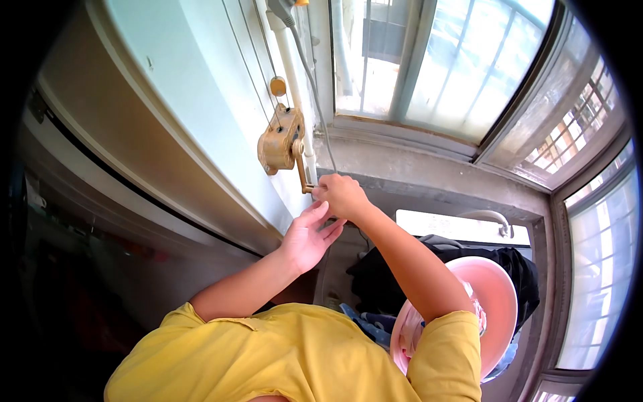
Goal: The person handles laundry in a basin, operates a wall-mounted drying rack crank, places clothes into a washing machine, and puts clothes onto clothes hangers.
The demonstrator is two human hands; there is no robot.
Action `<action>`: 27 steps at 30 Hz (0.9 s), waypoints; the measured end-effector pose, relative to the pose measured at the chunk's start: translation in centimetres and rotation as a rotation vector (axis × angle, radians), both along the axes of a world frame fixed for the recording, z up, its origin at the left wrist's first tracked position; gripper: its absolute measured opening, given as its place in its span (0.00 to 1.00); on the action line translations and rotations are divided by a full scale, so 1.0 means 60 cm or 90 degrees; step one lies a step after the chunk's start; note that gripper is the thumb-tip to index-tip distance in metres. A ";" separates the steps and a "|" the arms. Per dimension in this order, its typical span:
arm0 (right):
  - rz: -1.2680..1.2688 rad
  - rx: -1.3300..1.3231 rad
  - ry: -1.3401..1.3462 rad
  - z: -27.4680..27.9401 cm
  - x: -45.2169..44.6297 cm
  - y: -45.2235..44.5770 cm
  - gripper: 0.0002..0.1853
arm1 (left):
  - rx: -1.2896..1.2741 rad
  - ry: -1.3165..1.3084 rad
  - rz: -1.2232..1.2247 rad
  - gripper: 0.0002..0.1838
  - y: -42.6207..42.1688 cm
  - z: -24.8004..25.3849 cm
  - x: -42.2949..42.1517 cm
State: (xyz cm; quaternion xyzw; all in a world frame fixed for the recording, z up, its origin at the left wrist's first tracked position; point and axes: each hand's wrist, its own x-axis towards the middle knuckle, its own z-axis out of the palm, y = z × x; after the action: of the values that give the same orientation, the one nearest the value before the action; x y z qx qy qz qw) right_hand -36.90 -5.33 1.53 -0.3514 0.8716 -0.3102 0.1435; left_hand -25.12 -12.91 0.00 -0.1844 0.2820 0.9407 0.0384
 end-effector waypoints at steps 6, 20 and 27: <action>-0.089 -0.029 -0.070 -0.001 -0.065 -0.015 0.14 | -0.082 0.059 0.045 0.33 -0.006 0.010 -0.068; -0.047 -0.092 0.025 0.043 -0.172 -0.041 0.14 | -0.121 0.177 0.077 0.31 -0.019 0.043 -0.167; -0.078 -0.136 0.157 0.126 -0.171 -0.050 0.14 | -0.177 0.279 0.083 0.32 -0.017 0.102 -0.175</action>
State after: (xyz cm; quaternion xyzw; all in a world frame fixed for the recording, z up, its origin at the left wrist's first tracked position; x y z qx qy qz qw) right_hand -47.17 -8.33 9.09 -0.3465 0.8643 -0.3639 -0.0220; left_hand -35.60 -13.90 6.14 0.0025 0.3978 0.9109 -0.1101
